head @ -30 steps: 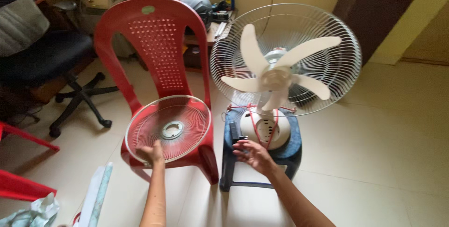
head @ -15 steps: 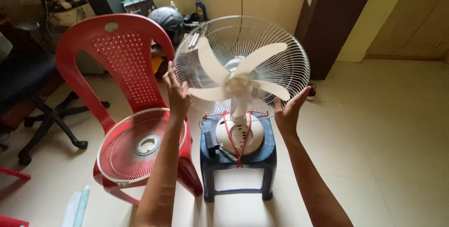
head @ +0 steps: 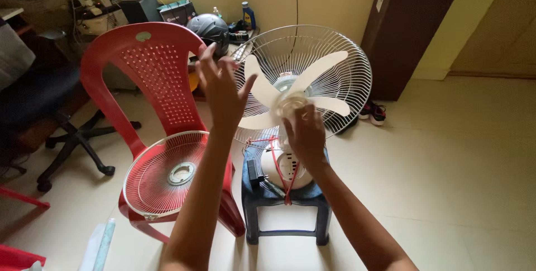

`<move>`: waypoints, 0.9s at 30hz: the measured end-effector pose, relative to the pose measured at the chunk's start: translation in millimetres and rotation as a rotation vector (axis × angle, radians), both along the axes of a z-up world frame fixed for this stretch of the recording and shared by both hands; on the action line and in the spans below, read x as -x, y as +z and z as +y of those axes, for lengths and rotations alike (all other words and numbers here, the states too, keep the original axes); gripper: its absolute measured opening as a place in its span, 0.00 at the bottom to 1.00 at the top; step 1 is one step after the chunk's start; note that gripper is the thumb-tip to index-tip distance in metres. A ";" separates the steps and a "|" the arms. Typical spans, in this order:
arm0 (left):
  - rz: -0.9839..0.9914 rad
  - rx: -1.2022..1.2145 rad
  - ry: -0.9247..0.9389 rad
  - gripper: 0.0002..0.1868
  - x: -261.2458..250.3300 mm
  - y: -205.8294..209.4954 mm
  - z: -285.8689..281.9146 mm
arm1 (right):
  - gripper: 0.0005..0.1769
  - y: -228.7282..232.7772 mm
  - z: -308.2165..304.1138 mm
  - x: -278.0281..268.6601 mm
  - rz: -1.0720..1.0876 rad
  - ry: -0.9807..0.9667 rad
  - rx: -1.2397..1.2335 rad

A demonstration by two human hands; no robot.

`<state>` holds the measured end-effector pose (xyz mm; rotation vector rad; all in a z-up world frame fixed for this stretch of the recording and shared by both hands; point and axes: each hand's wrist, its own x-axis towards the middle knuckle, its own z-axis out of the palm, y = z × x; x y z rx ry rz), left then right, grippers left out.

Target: The person disassembles a white electric fan by removing the front grille, fan blades, and rear grille using a screwdriver. The components are placed on a nearby red chair. The video ends before reassembly is shown.

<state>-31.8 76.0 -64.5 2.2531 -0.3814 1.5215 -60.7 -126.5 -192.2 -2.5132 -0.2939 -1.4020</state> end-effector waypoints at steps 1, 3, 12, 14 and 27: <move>0.010 -0.036 0.037 0.28 -5.1 7.8 -2.9 | 0.18 5.1 9.6 3.1 -0.005 -0.052 0.049; -0.006 -0.145 0.065 0.31 -13.6 13.9 -9.5 | 0.13 14.1 17.9 7.4 -0.034 -0.137 0.133; 0.124 0.014 -0.003 0.15 -27.6 -0.6 -23.5 | 0.10 16.0 -13.3 -7.6 -0.144 0.084 0.327; 0.136 0.006 -0.005 0.15 -28.5 0.3 -23.5 | 0.10 12.1 -15.6 -12.5 -0.172 0.116 0.323; 0.217 -0.092 -0.005 0.09 -31.9 -5.0 -8.9 | 0.17 6.9 17.7 -4.2 0.176 0.011 -0.227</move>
